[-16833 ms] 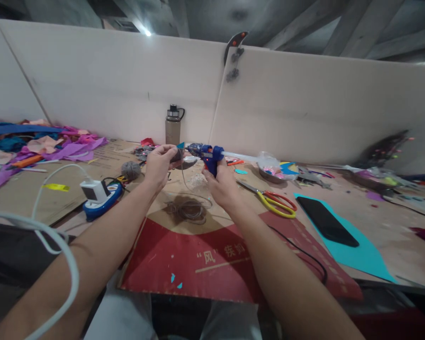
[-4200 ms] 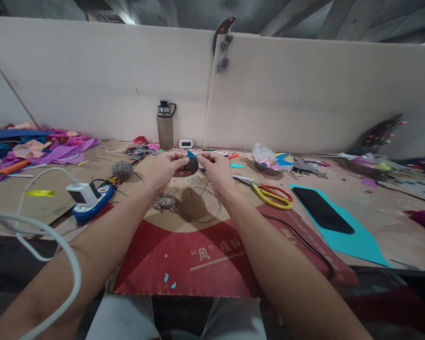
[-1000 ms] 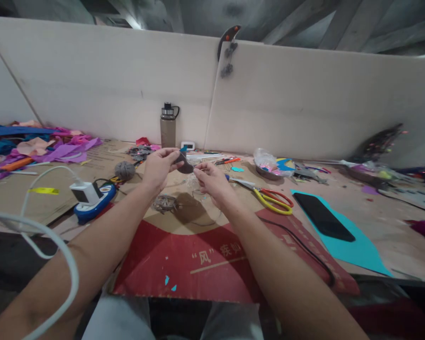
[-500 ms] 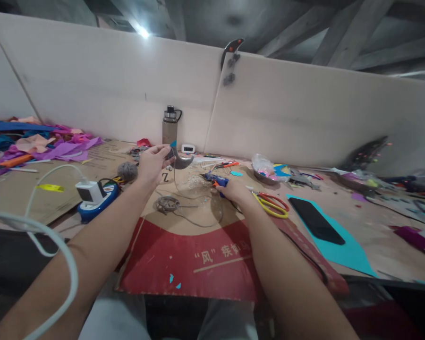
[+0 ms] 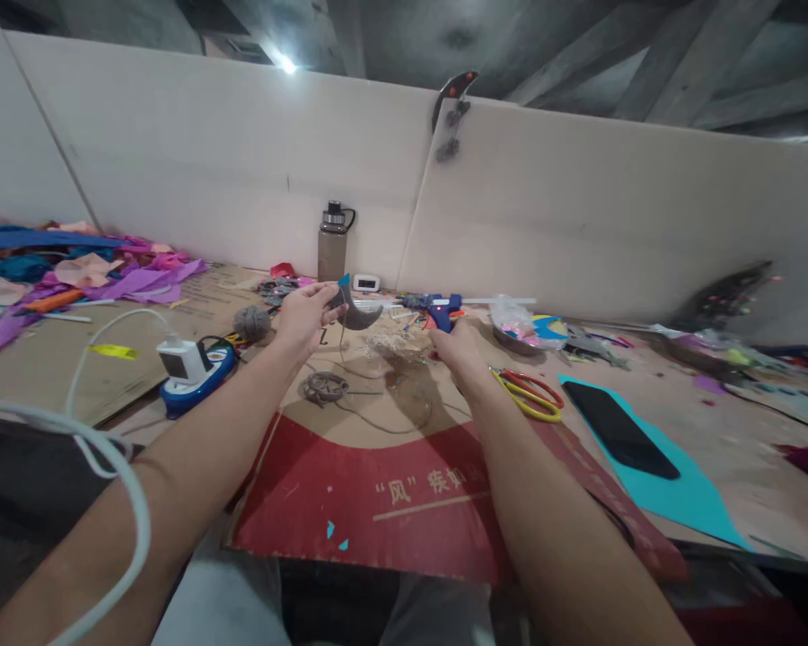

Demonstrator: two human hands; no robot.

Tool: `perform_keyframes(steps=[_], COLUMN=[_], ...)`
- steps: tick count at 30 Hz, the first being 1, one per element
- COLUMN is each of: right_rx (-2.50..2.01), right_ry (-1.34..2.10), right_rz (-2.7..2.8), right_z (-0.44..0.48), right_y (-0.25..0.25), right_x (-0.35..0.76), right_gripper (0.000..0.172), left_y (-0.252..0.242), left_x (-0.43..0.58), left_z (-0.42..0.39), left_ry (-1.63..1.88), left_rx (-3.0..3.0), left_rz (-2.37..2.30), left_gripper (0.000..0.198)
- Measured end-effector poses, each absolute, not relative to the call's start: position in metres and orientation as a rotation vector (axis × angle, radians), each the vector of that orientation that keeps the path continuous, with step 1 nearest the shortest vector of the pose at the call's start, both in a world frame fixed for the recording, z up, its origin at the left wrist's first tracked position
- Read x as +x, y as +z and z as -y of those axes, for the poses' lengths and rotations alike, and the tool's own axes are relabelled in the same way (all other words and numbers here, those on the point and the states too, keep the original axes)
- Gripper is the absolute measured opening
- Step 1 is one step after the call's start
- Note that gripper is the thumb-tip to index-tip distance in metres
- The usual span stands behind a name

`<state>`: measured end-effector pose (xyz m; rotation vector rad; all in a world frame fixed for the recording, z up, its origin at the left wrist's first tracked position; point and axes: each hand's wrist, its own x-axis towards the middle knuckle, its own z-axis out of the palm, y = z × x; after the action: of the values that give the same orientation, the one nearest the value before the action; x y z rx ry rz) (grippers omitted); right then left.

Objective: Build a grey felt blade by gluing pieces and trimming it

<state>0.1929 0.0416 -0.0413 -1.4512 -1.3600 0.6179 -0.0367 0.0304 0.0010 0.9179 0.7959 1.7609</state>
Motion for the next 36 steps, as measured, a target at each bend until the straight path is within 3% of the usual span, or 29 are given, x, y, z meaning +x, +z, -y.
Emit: perform_keyframes(steps=[4, 9, 21, 36], right_rx=[-1.03, -0.693, -0.768, -0.837], right_ry=[0.831, 1.028, 0.699, 0.627], right_rz=[1.242, 1.402, 1.655, 1.702], right_z=[-0.016, 0.007, 0.005, 0.008], right_y=[-0.02, -0.011, -0.02, -0.02], right_x=[0.169, 0.15, 0.143, 0.139], right_gripper=[0.037, 0.037, 0.026, 0.023], left_y=[0.0, -0.001, -0.003, -0.008], left_x=[-0.037, -0.036, -0.033, -0.03], left_z=[-0.032, -0.032, -0.035, -0.037], left_ry=[1.763, 1.761, 1.76, 1.817], left_rx=[0.88, 0.914, 0.94, 1.029], left_rz=[-0.809, -0.848, -0.896, -0.899], left_gripper=[0.006, 0.007, 0.008, 0.014])
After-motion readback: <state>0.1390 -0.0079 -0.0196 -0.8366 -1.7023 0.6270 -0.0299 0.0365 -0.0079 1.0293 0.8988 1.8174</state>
